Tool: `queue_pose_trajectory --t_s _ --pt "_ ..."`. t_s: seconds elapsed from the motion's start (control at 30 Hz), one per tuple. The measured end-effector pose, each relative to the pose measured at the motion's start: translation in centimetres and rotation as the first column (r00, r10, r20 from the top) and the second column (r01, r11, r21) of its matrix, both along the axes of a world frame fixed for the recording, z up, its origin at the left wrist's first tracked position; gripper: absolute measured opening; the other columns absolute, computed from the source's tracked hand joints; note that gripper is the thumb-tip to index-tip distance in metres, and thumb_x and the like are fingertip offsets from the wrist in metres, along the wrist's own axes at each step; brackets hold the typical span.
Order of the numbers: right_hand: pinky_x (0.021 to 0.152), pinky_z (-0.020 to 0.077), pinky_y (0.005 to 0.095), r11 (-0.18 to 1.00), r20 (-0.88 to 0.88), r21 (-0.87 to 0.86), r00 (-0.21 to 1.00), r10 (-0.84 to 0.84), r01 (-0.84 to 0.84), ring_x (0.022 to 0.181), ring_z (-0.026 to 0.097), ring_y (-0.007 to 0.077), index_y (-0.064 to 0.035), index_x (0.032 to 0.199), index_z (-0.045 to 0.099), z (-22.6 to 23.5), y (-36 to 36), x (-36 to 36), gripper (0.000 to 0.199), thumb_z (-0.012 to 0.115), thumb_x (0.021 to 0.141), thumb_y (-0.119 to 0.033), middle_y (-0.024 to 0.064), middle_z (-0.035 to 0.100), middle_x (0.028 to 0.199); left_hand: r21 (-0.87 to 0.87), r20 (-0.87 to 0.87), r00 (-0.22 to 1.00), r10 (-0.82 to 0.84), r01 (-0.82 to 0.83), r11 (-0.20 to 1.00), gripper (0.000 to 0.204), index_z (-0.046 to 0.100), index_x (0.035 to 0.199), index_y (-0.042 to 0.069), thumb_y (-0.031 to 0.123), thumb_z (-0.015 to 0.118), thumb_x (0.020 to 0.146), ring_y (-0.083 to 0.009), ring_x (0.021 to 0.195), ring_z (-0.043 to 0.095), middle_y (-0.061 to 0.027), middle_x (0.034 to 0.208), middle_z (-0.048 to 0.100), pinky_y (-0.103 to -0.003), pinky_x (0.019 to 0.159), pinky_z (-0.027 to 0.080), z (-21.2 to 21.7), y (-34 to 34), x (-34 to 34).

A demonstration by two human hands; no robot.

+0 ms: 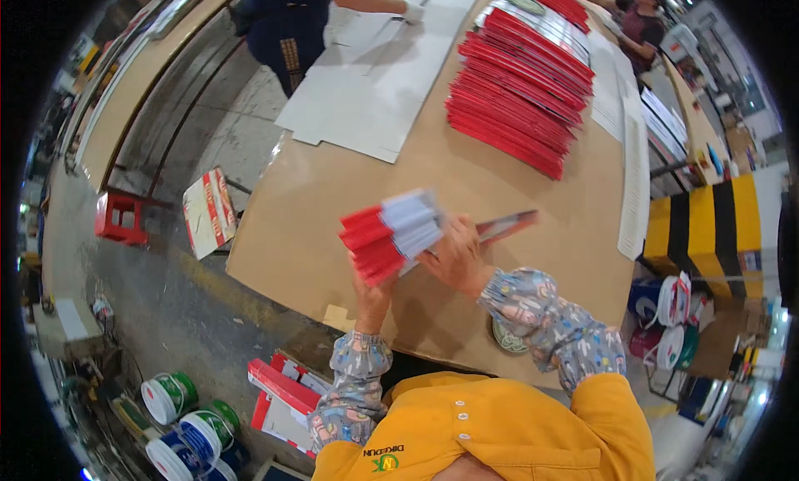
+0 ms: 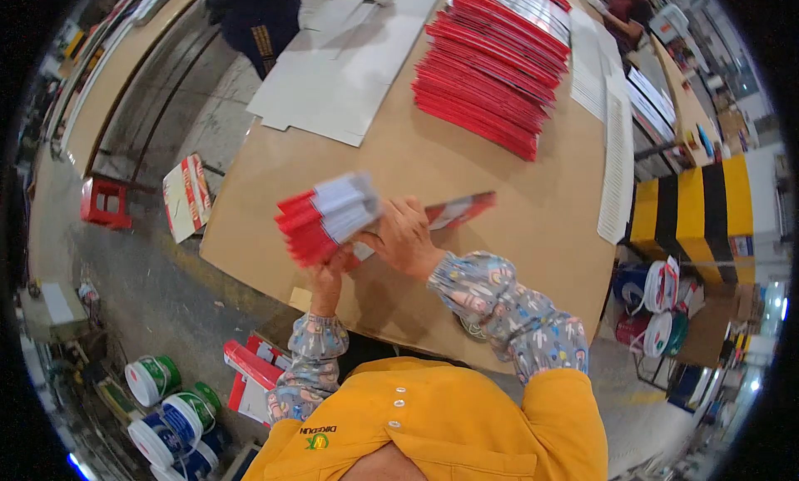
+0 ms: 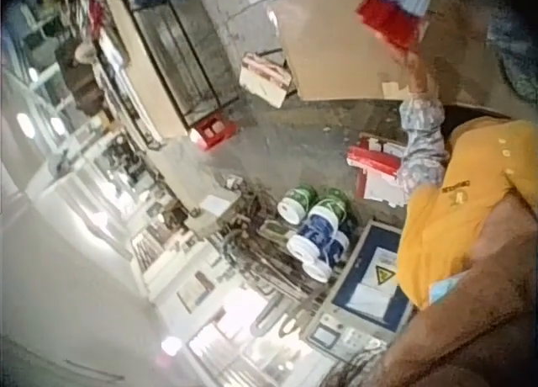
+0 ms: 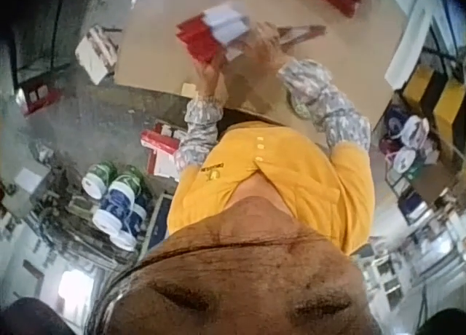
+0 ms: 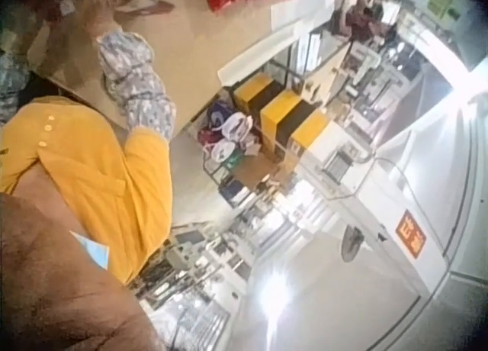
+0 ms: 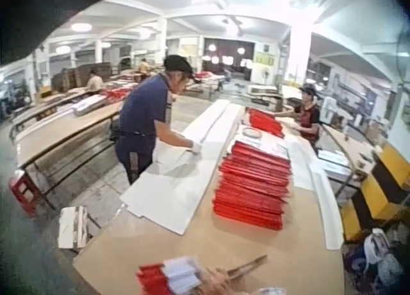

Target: Organizing and securing stacks of flat cardboard paper boxes using rubber bands.

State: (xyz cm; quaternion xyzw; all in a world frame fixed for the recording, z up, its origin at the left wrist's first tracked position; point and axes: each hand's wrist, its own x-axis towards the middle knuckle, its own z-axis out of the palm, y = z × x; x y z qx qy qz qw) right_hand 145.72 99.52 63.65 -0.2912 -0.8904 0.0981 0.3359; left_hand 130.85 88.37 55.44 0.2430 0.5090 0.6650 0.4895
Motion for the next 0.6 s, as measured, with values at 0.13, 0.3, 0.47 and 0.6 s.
queue_pose_trajectory --t_s 0.13,0.3,0.47,0.6 --pt "0.082 0.0411 0.0396 0.958 0.153 -0.285 0.988 0.033 0.012 0.092 0.057 0.0302 -0.0054 0.108 0.058 2.6 2.4 0.8 0.042 0.073 0.075 -0.027 0.013 0.061 0.097 0.094 -0.069 0.994 0.088 -0.082 0.992 0.059 0.041 0.131 0.006 0.0 0.071 0.081 -0.017 0.102 0.057 -0.0064 0.116 0.056 -0.032 0.086 0.049 4.7 1.3 0.5" --pt "0.083 0.044 0.042 0.972 -0.013 -0.028 0.972 -0.233 0.233 0.094 0.057 0.0322 -0.0054 0.111 0.058 -0.6 12.0 6.8 0.043 0.07 0.077 -0.028 0.0119 0.062 0.1 -0.212 0.205 0.958 0.2 -0.156 0.965 0.055 0.044 0.129 0.002 -0.002 0.067 0.079 -0.0214 0.102 0.06 -0.0104 0.115 0.059 -0.036 0.089 0.05 1.5 3.3 -1.2" --pt "0.081 0.0434 0.0447 0.805 0.111 0.207 0.804 -0.583 0.555 0.096 0.055 0.0315 -0.0066 0.108 0.057 -5.1 23.8 17.4 0.035 0.07 0.077 -0.019 0.0122 0.059 0.1 -0.364 0.141 0.944 0.297 -0.23 0.903 0.052 0.045 0.125 -0.002 -0.001 0.068 0.078 -0.0242 0.096 0.063 -0.0138 0.111 0.061 -0.036 0.084 0.052 -5.4 1.8 -3.3" --pt "0.08 0.0429 0.0435 0.686 0.164 0.377 0.685 -0.71 0.622 0.098 0.054 0.0298 -0.0089 0.109 0.056 -5.2 29.7 21.6 0.039 0.07 0.073 -0.013 0.0105 0.055 0.103 -0.466 0.107 0.954 0.281 -0.201 0.861 0.052 0.045 0.124 -0.002 0.0 0.069 0.077 -0.0244 0.095 0.063 -0.0141 0.109 0.061 -0.037 0.083 0.052 -6.5 1.9 -3.3"
